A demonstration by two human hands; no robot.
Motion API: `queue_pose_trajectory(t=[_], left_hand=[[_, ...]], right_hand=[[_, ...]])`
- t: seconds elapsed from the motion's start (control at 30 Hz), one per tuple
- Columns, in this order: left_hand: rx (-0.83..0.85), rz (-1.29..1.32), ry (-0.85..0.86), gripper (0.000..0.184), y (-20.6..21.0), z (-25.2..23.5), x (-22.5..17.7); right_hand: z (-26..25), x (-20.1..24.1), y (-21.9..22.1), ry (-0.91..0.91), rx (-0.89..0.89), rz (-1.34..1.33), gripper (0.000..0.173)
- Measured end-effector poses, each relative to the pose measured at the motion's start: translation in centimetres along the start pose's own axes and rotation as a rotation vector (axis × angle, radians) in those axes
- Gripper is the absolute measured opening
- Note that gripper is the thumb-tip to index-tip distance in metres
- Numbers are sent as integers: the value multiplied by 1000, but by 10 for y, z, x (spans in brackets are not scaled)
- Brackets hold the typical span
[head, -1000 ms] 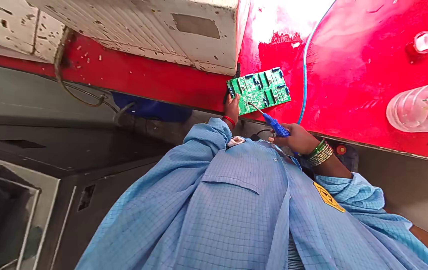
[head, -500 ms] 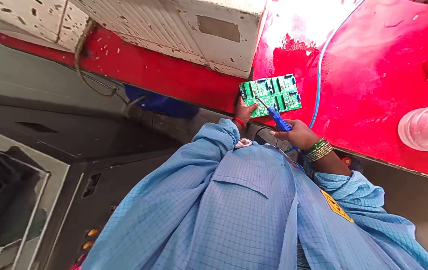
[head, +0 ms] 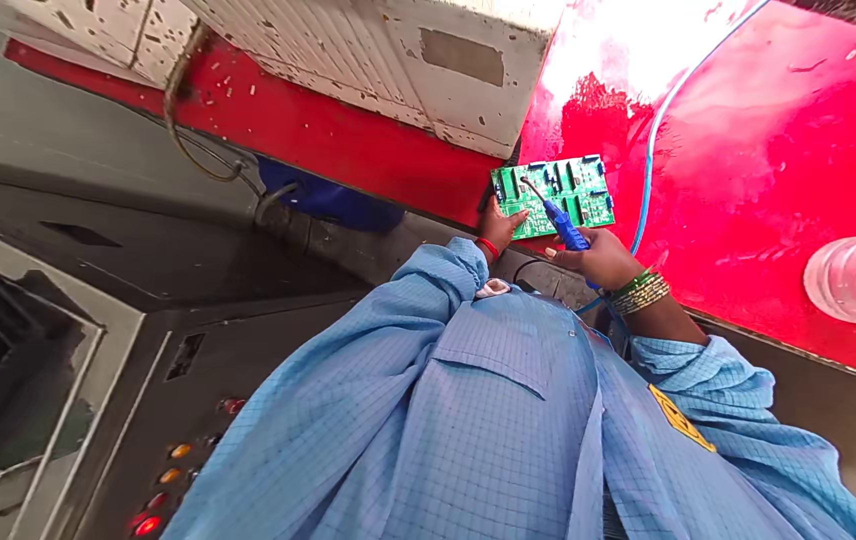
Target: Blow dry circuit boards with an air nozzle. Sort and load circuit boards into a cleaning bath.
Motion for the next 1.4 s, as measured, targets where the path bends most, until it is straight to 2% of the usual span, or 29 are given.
queue_pose_trajectory(t=[0.33,0.47,0.67,1.0,1.3,1.4], left_hand=[[2,-62,29,80,-1,0,-2],[-1,-34,45,76,1,4,-6],[5,26,17,79,1,4,-4],[2,-91,97,84,0,3,-7],[15,-16,67,80,2,5,-5],[18,-20,76,79,3,6,-6]], right_hand=[[22,5,13,-18,117,70,40],[11,12,13,-38,68,58,42],[-2,20,3,-37,15,62,42],[19,19,16,-57,99,89,43],[-4,26,5,-54,12,59,42],[-1,21,9,-44,34,55,46]])
Point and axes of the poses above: each hand's wrist, its own z-axis away from the middle knuckle, its own y-axis out of the palm, x = y × z, the point moved 5 cm from there along -z, towards the middle knuckle, and after that the axes turned 11 degrees about z, right-handed, at the moved point
